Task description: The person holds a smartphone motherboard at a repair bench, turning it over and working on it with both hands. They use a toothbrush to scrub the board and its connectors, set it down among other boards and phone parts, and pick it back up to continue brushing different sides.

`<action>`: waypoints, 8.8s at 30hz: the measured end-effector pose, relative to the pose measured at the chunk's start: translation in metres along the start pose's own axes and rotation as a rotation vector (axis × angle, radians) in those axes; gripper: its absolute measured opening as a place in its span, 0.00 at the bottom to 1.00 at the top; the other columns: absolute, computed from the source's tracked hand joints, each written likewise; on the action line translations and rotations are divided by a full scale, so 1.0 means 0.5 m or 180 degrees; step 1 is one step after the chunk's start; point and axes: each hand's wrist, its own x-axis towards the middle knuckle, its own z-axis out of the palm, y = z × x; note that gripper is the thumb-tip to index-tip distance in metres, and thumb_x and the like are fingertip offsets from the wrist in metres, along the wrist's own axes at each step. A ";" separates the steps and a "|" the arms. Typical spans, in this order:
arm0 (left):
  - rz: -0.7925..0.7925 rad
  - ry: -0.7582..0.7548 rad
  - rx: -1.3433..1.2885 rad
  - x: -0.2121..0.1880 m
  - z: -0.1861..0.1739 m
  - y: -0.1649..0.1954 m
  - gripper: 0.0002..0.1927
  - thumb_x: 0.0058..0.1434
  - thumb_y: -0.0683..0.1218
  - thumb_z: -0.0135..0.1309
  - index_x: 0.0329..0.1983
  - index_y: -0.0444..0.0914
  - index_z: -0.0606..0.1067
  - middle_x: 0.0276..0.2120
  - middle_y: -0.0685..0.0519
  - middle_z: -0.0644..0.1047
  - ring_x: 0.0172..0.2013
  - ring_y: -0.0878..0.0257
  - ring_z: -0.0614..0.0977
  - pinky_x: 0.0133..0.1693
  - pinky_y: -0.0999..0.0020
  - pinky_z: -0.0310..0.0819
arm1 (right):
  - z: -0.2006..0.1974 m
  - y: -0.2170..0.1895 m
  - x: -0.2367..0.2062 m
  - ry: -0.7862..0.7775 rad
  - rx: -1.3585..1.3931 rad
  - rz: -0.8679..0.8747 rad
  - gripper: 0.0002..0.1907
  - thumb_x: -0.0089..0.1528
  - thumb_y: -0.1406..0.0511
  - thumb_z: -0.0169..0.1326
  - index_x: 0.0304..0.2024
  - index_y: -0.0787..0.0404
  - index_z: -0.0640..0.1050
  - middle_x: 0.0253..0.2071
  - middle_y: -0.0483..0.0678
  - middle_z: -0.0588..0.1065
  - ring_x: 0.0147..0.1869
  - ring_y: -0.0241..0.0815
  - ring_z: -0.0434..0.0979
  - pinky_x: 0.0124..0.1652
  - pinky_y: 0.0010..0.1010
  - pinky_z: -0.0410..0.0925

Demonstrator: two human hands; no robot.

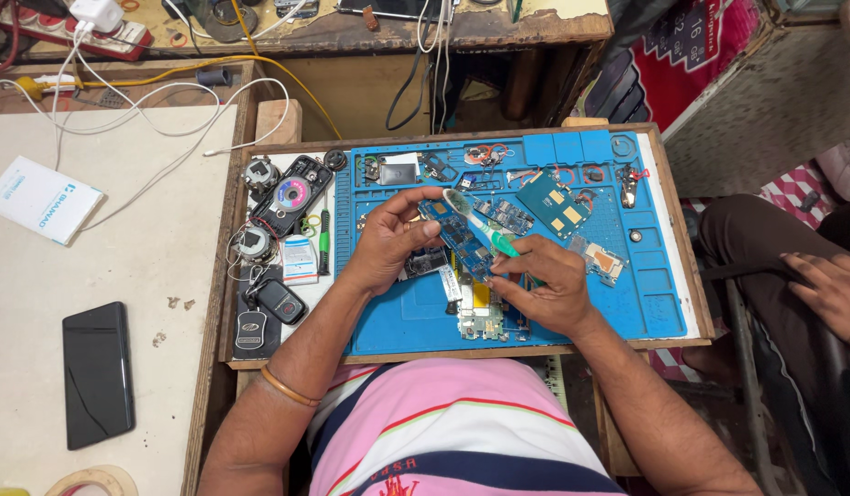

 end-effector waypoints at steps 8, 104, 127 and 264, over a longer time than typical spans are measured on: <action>0.0036 0.0008 0.0051 0.000 0.000 0.000 0.25 0.64 0.42 0.63 0.64 0.34 0.73 0.54 0.48 0.79 0.48 0.66 0.83 0.50 0.68 0.82 | -0.001 -0.004 0.002 0.0014 -0.0041 -0.0005 0.11 0.55 0.70 0.69 0.39 0.61 0.83 0.42 0.49 0.79 0.44 0.38 0.84 0.41 0.26 0.77; 0.0233 0.0095 -0.0282 0.006 -0.018 -0.014 0.27 0.61 0.44 0.64 0.62 0.35 0.71 0.59 0.45 0.77 0.53 0.59 0.82 0.52 0.61 0.83 | -0.004 -0.010 0.008 0.0277 -0.0073 -0.0143 0.11 0.57 0.75 0.63 0.42 0.63 0.82 0.44 0.50 0.79 0.45 0.38 0.83 0.40 0.25 0.77; 0.0227 0.0104 -0.0393 -0.005 0.002 0.020 0.22 0.71 0.50 0.56 0.64 0.37 0.72 0.60 0.49 0.77 0.51 0.61 0.82 0.52 0.63 0.81 | 0.010 -0.009 0.008 -0.0021 0.0133 0.0416 0.24 0.51 0.63 0.72 0.48 0.62 0.81 0.48 0.51 0.77 0.33 0.33 0.77 0.33 0.24 0.73; 0.0180 -0.0700 0.5035 -0.098 -0.060 0.132 0.43 0.38 0.45 0.74 0.62 0.47 0.75 0.68 0.47 0.66 0.70 0.43 0.58 0.65 0.35 0.45 | -0.048 0.077 -0.035 0.1020 -0.0063 0.0787 0.31 0.69 0.48 0.67 0.56 0.69 0.80 0.49 0.48 0.72 0.55 0.37 0.71 0.55 0.30 0.67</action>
